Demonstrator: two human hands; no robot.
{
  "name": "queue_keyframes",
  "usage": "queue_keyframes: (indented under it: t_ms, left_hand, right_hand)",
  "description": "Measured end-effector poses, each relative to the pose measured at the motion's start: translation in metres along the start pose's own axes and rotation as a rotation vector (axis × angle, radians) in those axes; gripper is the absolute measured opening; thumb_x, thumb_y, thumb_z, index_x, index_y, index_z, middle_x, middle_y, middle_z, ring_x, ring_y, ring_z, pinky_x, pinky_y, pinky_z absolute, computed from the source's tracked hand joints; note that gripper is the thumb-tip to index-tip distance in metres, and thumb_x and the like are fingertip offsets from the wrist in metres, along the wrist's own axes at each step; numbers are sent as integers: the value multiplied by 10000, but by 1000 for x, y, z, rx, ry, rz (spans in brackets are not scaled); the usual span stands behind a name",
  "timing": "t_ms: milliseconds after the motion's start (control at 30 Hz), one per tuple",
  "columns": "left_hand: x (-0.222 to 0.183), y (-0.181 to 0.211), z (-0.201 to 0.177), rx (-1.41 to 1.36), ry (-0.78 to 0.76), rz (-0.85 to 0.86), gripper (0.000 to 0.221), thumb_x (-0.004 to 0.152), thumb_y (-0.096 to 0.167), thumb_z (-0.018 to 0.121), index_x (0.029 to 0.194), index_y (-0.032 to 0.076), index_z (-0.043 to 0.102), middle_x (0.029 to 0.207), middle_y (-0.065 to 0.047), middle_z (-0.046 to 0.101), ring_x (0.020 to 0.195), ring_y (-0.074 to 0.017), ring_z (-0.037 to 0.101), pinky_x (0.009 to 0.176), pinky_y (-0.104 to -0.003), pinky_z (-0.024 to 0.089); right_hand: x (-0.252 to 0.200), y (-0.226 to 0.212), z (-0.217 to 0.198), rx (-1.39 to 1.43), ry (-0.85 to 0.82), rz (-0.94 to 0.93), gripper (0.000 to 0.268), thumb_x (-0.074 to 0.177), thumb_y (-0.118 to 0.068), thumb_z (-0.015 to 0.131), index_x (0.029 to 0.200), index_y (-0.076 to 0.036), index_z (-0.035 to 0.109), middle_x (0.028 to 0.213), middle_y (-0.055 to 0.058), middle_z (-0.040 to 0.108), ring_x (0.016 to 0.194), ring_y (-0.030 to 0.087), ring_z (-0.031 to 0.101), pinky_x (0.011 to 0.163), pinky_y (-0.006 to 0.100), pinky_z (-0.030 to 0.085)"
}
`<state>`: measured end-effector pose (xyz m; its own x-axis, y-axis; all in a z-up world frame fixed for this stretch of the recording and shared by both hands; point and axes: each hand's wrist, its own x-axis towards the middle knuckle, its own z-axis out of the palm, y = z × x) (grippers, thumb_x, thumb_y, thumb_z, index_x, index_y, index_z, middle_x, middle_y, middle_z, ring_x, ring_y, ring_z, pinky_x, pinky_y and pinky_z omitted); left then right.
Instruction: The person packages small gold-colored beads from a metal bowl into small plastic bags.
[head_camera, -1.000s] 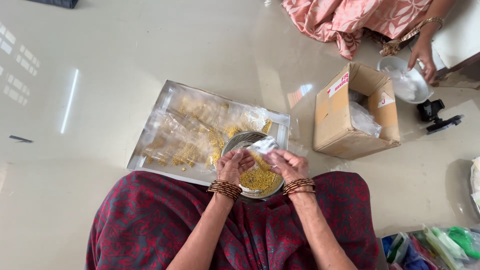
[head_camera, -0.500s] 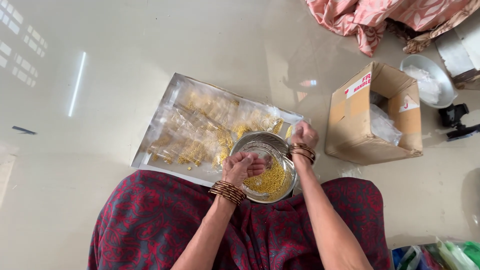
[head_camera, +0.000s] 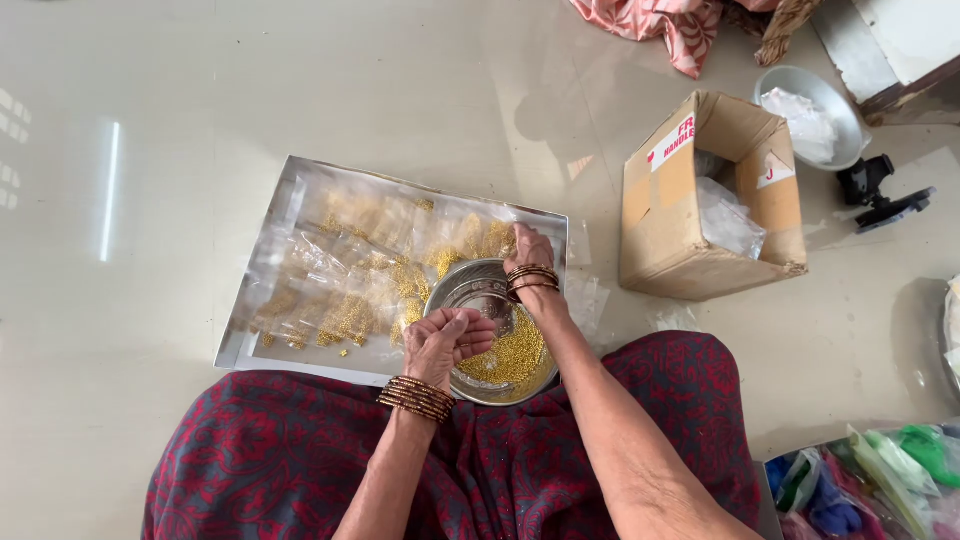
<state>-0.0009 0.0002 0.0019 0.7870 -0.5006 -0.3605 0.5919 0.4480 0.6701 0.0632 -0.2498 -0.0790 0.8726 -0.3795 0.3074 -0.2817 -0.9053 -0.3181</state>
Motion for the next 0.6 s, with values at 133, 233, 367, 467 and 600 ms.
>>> queue_keyframes:
  t_ms: [133, 233, 367, 467, 600]
  left_hand:
    - [6, -9, -8, 17, 8, 0, 241, 970, 163, 645, 999, -74, 682, 934, -235, 773, 797, -275, 785, 744, -395, 676]
    - [6, -12, -12, 30, 22, -18, 237, 968, 166, 649, 999, -67, 679, 926, -234, 771, 782, -274, 776, 730, -394, 670]
    - [10, -16, -13, 103, 29, -2, 243, 982, 156, 635, 1014, -79, 686, 932, -234, 772, 780, -273, 776, 727, -386, 669]
    - [20, -29, -24, 147, 48, -16, 227, 982, 132, 631, 1033, -83, 687, 948, -233, 770, 786, -272, 770, 733, -379, 665]
    - [23, -38, -30, 248, 144, -25, 217, 953, 113, 628, 1045, -73, 690, 994, -213, 783, 857, -252, 783, 751, -367, 664]
  right_hand:
    - [1, -6, -45, 62, -132, 31, 308, 944, -43, 626, 1250, -38, 653, 1116, 206, 736, 1003, 333, 711, 923, 418, 583]
    - [-17, 4, -95, 333, 77, 51, 249, 1002, -126, 657, 1248, -96, 669, 1174, 176, 734, 997, 260, 745, 834, 368, 630]
    - [-46, 114, -88, 45, -8, 140, 236, 947, -233, 757, 1099, -55, 721, 1075, 186, 756, 897, 254, 757, 773, 376, 644]
    - [-50, 91, -106, -211, -295, 303, 495, 812, -375, 882, 1113, -31, 692, 1070, 207, 723, 917, 286, 727, 762, 415, 624]
    - [-45, 83, -88, -322, -416, 439, 377, 781, -266, 878, 1096, -103, 749, 1055, 113, 766, 985, 249, 733, 857, 395, 621]
